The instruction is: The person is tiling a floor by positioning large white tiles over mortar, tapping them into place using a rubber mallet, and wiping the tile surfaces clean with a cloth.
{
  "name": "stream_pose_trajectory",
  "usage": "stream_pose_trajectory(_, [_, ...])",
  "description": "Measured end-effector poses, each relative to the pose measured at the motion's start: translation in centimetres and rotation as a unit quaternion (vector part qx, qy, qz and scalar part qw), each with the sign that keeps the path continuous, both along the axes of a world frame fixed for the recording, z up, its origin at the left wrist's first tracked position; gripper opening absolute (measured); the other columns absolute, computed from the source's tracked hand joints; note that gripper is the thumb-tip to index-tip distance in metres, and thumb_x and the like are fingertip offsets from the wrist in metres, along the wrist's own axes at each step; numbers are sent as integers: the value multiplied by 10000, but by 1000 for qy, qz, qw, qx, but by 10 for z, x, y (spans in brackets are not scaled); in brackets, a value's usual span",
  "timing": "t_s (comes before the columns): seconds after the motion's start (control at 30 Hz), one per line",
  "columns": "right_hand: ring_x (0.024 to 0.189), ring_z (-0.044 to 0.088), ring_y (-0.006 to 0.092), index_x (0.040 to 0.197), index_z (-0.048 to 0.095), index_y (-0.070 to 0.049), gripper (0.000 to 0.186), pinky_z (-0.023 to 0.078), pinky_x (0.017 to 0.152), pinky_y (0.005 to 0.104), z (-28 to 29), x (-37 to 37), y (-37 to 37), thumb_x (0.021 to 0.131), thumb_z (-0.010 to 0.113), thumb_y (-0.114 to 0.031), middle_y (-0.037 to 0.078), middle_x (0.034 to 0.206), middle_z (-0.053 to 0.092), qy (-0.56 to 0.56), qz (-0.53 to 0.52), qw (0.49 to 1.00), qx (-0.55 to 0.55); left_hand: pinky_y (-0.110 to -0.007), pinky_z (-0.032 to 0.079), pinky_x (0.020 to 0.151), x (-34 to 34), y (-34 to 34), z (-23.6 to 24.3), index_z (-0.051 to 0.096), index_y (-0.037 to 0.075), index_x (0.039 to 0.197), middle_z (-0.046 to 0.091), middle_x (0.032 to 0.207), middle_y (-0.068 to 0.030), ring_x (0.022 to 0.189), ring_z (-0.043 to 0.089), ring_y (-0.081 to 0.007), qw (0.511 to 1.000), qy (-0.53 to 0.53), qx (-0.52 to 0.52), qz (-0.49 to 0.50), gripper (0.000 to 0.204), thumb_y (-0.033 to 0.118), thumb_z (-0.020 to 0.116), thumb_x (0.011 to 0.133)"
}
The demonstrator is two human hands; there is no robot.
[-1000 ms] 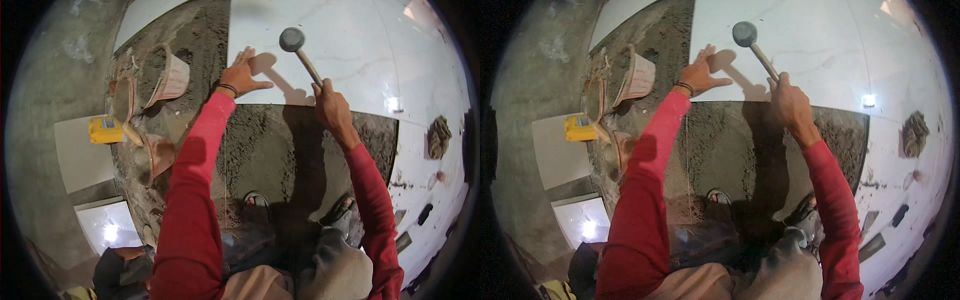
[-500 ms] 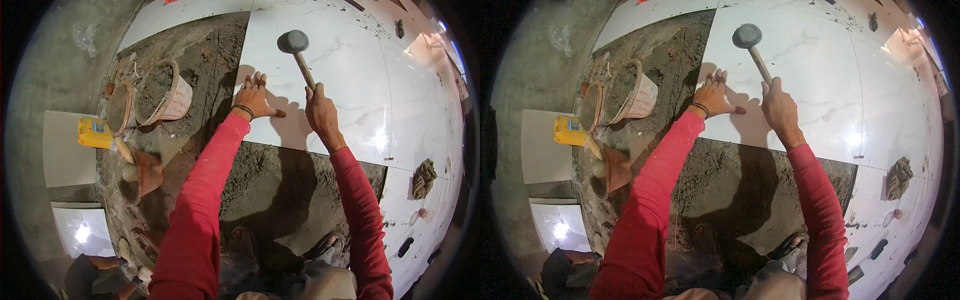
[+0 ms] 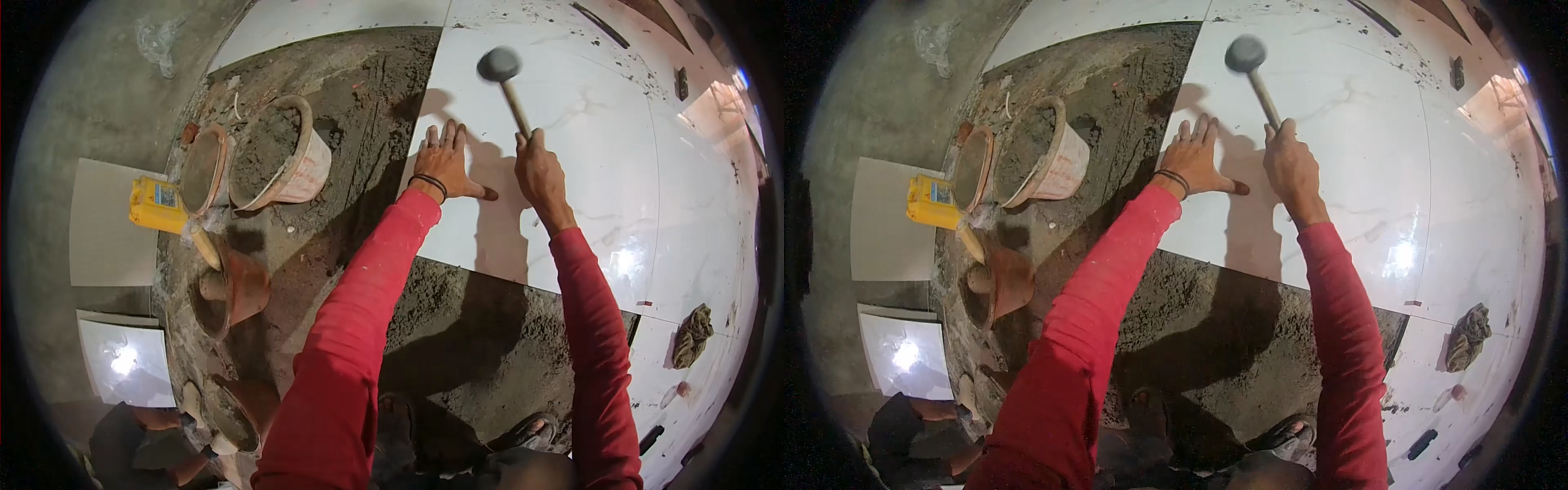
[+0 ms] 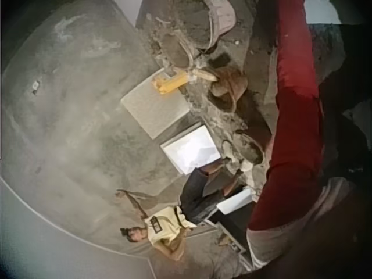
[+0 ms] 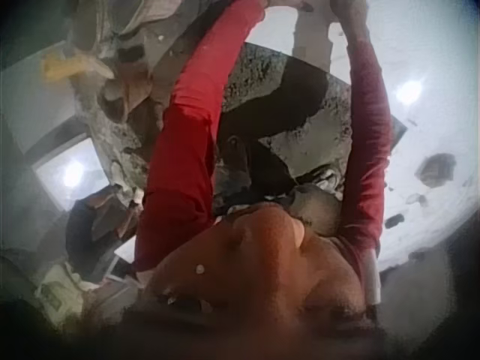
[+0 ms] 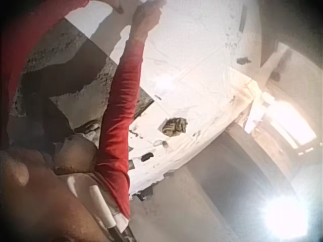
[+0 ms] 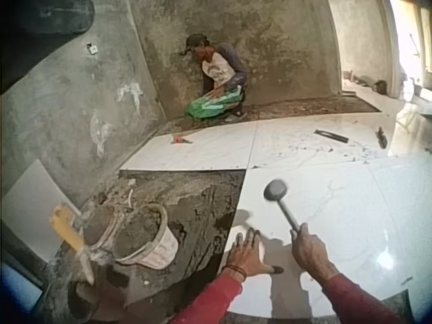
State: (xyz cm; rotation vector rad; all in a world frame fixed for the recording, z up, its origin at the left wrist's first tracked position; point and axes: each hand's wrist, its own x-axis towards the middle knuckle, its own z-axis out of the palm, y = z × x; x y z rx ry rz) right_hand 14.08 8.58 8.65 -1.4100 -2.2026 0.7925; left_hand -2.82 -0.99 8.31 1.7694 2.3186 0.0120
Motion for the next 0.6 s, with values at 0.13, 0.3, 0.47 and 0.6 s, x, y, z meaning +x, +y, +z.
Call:
stream_pose_trajectory(0.13, [768,649,547,1033,471,-15,375,498,667,621,17,-11,12,1074,429,-386,333,799,667,-17,-5,999,27,-531,276,1217,-2,11,-6,201,-44,1576,224,1631,-279,1475,232,-542,1000,13,11,11,1571,951,703,468])
stream_pose_trajectory(0.3, [756,647,549,1035,469,-23,380,503,659,617,-28,-15,50,1073,425,-399,334,779,663,-61,44,992,99,-538,249,1224,3,26,-7,198,-36,1581,245,1627,-260,1483,204,-538,1000,10,12,12,1544,929,714,492])
stream_pose_trajectory(0.47, [762,651,548,1022,460,-26,380,507,652,619,-16,-38,56,1075,416,-400,331,797,667,3,4,996,90,-541,252,1219,0,33,-12,198,-35,1581,249,1628,-247,1466,234,-536,1000,10,17,18,1463,866,736,562])
stream_pose_trajectory(0.6, [770,657,543,991,466,-14,401,513,652,617,-1,-61,53,1073,420,-403,327,804,674,6,34,996,86,-542,260,1215,-13,31,-23,215,-23,1582,258,1623,-249,1457,257,-533,997,67,-9,36,1363,791,752,630])
